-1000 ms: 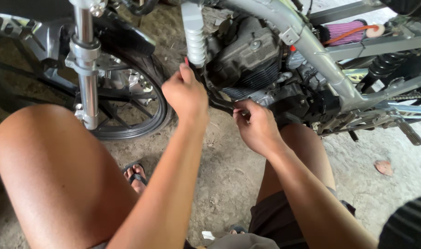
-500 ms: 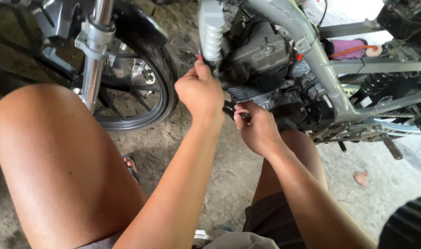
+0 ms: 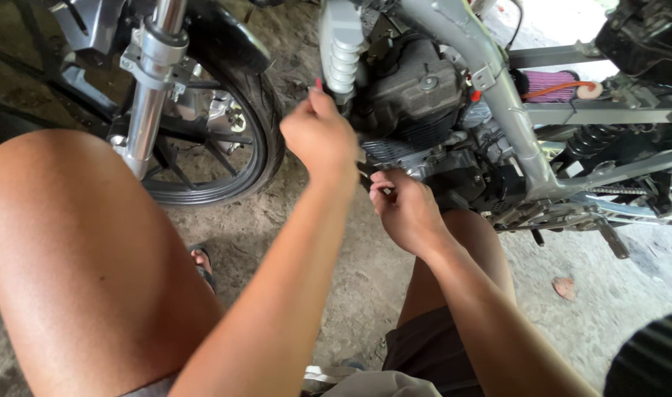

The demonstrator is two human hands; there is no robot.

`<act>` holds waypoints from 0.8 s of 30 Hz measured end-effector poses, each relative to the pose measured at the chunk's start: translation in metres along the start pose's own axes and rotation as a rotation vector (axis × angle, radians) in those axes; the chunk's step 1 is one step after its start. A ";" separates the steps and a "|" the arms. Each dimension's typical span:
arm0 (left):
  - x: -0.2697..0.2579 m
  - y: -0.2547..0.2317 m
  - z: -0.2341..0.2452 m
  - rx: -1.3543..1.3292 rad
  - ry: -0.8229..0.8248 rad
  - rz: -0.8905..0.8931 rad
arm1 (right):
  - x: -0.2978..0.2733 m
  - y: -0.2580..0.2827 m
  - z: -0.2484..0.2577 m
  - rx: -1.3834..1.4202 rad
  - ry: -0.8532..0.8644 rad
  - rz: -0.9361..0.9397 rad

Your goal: The person cleans motorcycle engine parts by brushing them with a small brush.

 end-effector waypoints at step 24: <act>-0.021 -0.011 0.013 0.015 -0.007 -0.149 | -0.001 -0.001 0.008 -0.026 0.038 -0.060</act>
Point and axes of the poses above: each hand's wrist, its own x-axis towards the middle knuckle, its own z-axis out of the back of the hand, y = z × x, the point moved 1 cm from there along x, towards the middle knuckle, and after that the axes turned 2 degrees about -x, right-handed, at the moved point
